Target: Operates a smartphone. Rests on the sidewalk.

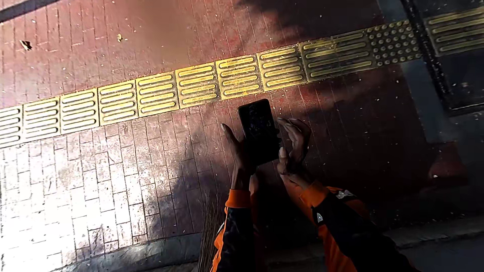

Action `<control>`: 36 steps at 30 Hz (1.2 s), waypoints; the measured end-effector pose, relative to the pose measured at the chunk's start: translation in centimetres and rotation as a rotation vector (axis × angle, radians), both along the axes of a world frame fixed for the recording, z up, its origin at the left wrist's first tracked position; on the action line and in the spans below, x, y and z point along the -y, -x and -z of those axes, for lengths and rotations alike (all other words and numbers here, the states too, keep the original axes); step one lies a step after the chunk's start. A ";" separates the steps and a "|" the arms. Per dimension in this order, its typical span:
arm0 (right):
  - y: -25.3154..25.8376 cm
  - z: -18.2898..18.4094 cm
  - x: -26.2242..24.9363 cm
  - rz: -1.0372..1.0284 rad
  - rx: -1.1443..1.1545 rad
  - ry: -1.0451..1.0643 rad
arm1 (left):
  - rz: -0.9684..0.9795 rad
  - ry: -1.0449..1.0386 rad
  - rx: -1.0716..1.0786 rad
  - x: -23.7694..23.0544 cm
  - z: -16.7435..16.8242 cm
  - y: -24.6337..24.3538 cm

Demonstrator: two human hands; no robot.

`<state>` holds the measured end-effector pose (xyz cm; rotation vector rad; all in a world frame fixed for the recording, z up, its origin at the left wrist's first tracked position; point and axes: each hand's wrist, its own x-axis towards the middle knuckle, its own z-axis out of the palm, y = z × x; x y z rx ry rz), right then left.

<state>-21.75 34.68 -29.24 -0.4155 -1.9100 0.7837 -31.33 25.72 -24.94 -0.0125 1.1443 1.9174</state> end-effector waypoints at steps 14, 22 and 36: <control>0.1 0.2 0.5 -0.124 0.088 -0.091 | -0.062 0.052 -0.013 -0.5 0.1 -0.3; 0.0 0.4 0.5 -0.099 -0.027 -0.071 | -0.038 0.022 -0.012 -0.5 0.3 -0.3; -0.1 -0.1 1.1 -0.161 0.062 -0.101 | -0.027 0.018 -0.020 -0.6 -0.2 -0.5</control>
